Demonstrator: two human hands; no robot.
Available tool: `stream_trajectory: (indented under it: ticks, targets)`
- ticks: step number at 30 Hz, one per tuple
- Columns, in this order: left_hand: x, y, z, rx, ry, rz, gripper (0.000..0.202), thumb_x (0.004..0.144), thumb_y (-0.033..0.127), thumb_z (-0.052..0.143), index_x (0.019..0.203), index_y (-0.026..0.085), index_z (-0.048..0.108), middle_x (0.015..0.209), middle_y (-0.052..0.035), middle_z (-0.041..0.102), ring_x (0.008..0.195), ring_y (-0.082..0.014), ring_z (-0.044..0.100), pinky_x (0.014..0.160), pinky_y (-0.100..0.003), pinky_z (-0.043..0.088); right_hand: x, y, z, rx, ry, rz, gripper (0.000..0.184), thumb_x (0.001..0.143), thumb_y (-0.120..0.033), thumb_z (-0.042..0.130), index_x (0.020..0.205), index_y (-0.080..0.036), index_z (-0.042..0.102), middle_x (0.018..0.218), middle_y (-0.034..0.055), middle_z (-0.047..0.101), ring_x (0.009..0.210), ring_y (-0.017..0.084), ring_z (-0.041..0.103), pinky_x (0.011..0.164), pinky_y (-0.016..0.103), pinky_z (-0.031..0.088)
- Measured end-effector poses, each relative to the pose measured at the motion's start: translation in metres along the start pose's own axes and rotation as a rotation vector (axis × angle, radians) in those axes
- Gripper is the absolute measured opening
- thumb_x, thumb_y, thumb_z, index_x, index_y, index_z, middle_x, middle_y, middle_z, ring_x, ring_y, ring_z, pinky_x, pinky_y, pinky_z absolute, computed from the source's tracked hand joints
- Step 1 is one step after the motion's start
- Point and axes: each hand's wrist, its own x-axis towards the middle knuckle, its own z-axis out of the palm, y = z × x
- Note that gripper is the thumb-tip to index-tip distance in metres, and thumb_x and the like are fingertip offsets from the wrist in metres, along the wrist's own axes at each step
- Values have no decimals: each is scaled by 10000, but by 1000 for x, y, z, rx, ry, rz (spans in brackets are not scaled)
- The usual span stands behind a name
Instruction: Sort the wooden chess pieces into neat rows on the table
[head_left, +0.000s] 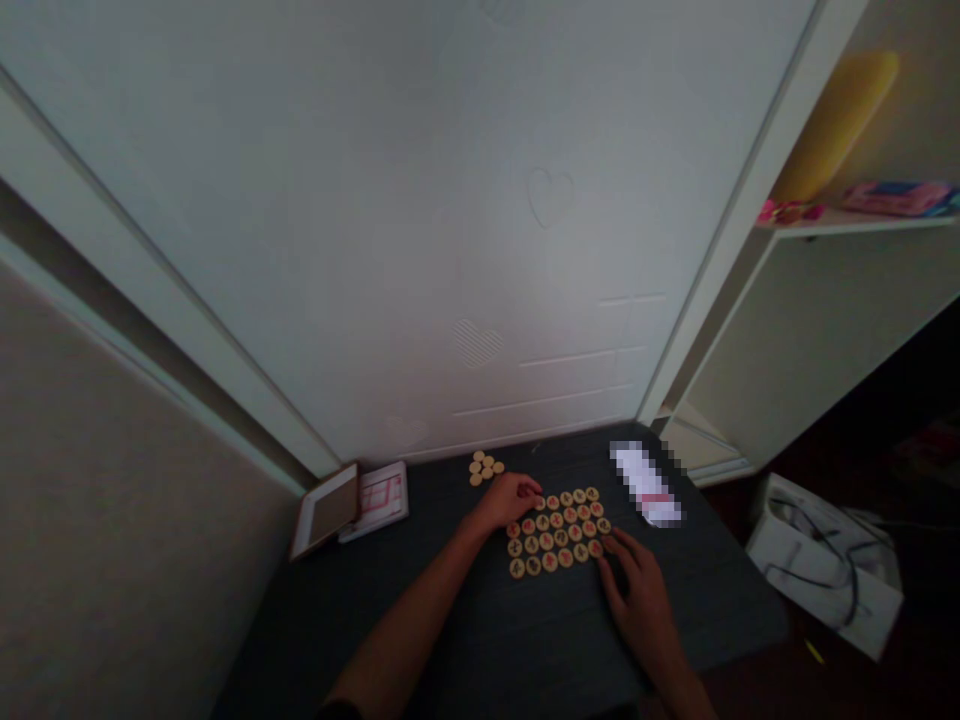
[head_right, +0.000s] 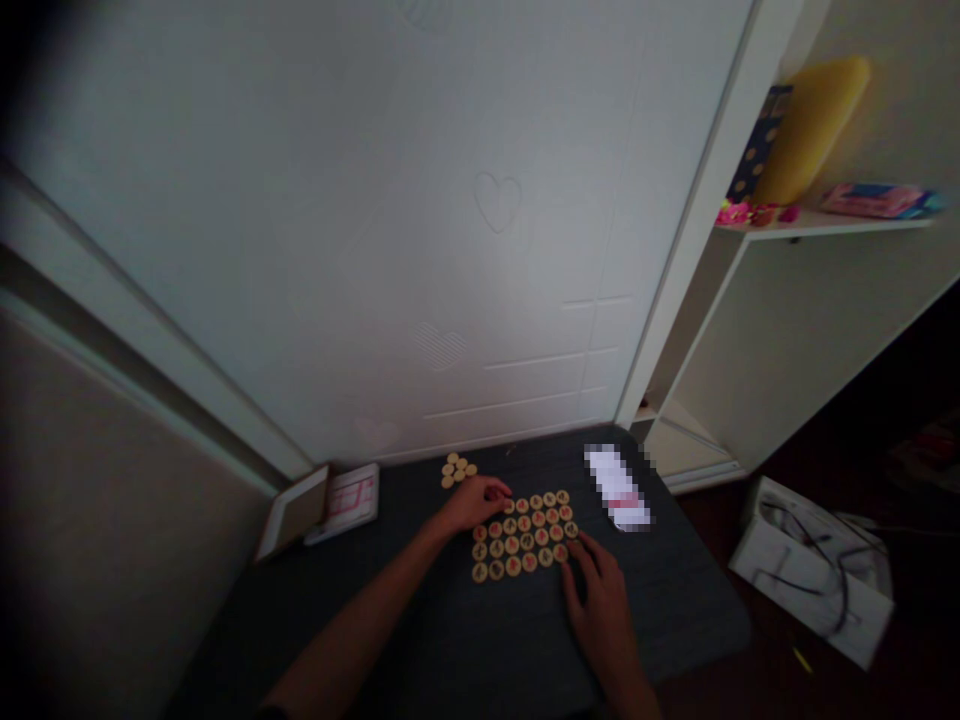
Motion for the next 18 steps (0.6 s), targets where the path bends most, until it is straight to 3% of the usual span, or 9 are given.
stream_trajectory:
  ticks: [6, 18]
  targets:
    - [-1, 0, -2, 23, -2, 27, 242, 852, 314, 631, 963, 166, 786, 851, -47, 802, 807, -194, 720, 727, -254, 526, 0, 3, 1, -4, -6, -12, 325, 985, -414, 526, 1252, -254, 616, 1282, 131, 607, 1162, 301, 589, 972, 525, 507]
    - [-5, 0, -3, 46, -27, 56, 232, 814, 333, 690, 953, 173, 784, 852, -46, 787, 796, -191, 713, 708, -252, 533, -1, 1, 2, -9, 31, -20, 329, 983, -433, 528, 1242, -257, 626, 1254, 124, 633, 1136, 297, 612, 957, 517, 522]
